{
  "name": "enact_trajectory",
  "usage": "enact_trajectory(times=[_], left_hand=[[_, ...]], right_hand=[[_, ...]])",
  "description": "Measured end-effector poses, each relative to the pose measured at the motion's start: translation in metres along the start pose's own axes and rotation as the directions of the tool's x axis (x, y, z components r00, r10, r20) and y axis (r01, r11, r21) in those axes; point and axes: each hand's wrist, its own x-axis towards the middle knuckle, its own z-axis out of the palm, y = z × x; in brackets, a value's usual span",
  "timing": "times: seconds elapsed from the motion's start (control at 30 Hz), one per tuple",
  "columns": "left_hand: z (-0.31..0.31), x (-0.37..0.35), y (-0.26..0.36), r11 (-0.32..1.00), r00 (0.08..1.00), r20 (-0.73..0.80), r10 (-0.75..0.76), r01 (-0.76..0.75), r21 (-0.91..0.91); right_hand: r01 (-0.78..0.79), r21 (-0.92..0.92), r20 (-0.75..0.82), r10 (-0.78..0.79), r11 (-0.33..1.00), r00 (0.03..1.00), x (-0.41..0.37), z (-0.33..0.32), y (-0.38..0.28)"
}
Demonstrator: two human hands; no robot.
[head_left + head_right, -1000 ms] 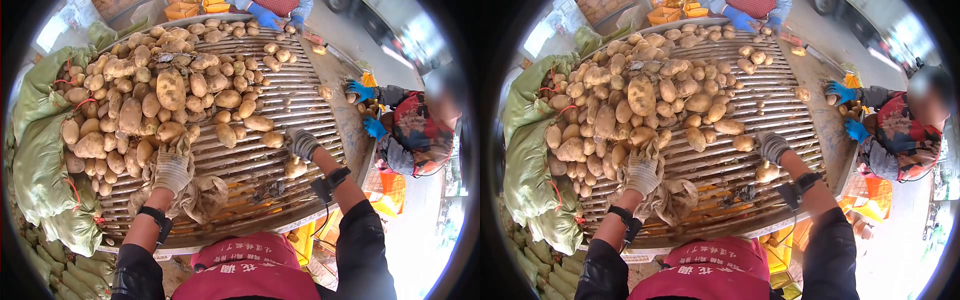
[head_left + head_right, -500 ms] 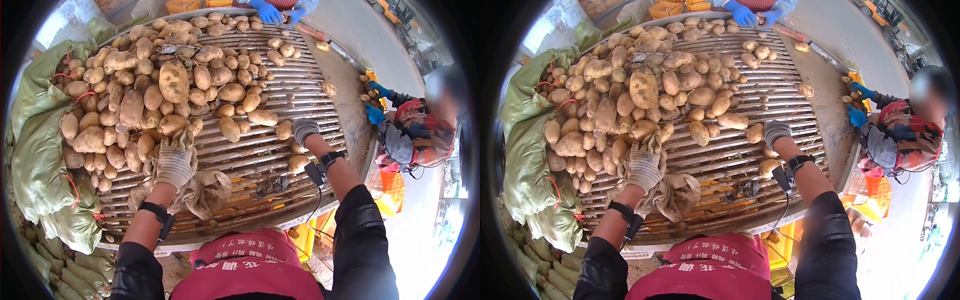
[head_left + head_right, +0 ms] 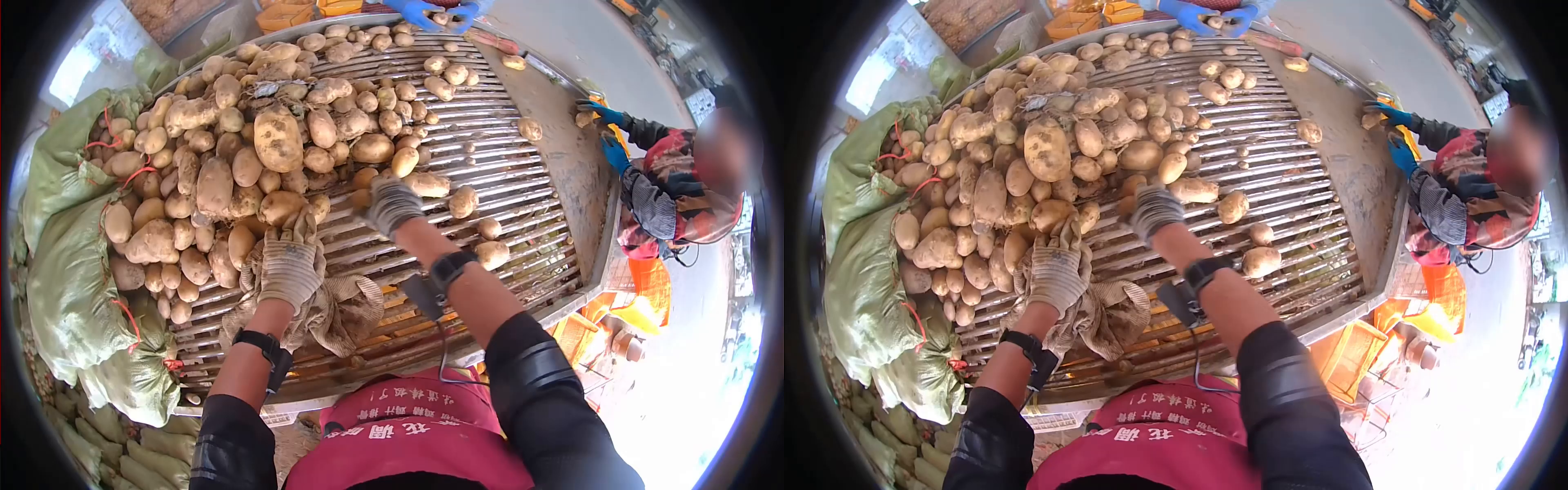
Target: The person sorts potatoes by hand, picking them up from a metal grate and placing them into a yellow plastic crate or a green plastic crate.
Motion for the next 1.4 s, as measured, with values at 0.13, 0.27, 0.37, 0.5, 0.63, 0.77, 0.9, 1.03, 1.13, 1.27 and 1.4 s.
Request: enact_trajectory(times=[0.13, 0.27, 0.37, 0.5, 0.63, 0.77, 0.9, 1.03, 1.13, 1.27, 1.4], left_hand=[[0.0, -0.001, 0.002, 1.0, 0.999, -0.045, 0.01, -0.009, 0.017], [-0.005, -0.002, 0.0, 0.999, 0.995, 0.093, -0.036, 0.033, 0.026], [-0.02, 0.001, 0.011, 1.0, 0.971, 0.237, -0.007, 0.005, 0.009], [-0.04, -0.008, 0.023, 0.997, 0.99, 0.117, -0.078, 0.073, 0.039], [-0.013, -0.001, 0.012, 0.996, 0.99, 0.123, -0.072, 0.065, 0.057], [-0.042, -0.006, 0.031, 0.985, 0.96, 0.243, -0.136, 0.104, 0.14], [-0.003, 0.0, 0.005, 0.978, 0.982, 0.161, -0.1, 0.068, 0.195], [0.046, 0.005, -0.029, 0.972, 0.979, -0.2, 0.037, 0.011, 0.235], [0.032, 0.007, -0.018, 0.976, 0.994, 0.054, -0.094, 0.082, 0.201], [0.021, 0.001, -0.008, 0.984, 0.999, -0.03, -0.027, 0.032, 0.177], [0.024, 0.002, -0.011, 0.99, 1.0, 0.0, 0.0, 0.0, 0.138]], right_hand=[[0.055, -0.125, 0.06, -0.048, 0.991, 0.997, -0.002, 0.031, -0.019], [0.136, -0.027, 0.016, -0.136, 0.99, 0.991, -0.008, 0.045, 0.001], [0.195, 0.249, -0.152, -0.161, 0.949, 0.975, -0.056, 0.059, 0.039], [0.173, 0.936, -0.221, 0.13, 0.308, 0.966, -0.14, 0.065, 0.092], [0.178, 0.984, -0.171, 0.345, 0.01, 0.923, -0.266, 0.074, 0.137], [0.345, 0.934, -0.197, 0.671, -0.093, 0.714, -0.392, 0.133, 0.158], [0.074, 0.997, 0.027, 0.995, -0.034, 0.095, -0.516, 0.19, 0.176], [-0.292, 0.956, -0.024, 0.986, -0.026, -0.166, -0.631, 0.253, 0.199], [-0.742, 0.622, 0.0, 0.948, -0.249, -0.319, -0.713, 0.357, 0.245], [-0.501, 0.852, -0.321, 0.907, 0.152, -0.272, -0.706, 0.413, 0.328], [-0.101, 0.818, -0.55, 0.821, 0.567, 0.154, -0.554, 0.285, 0.342]])
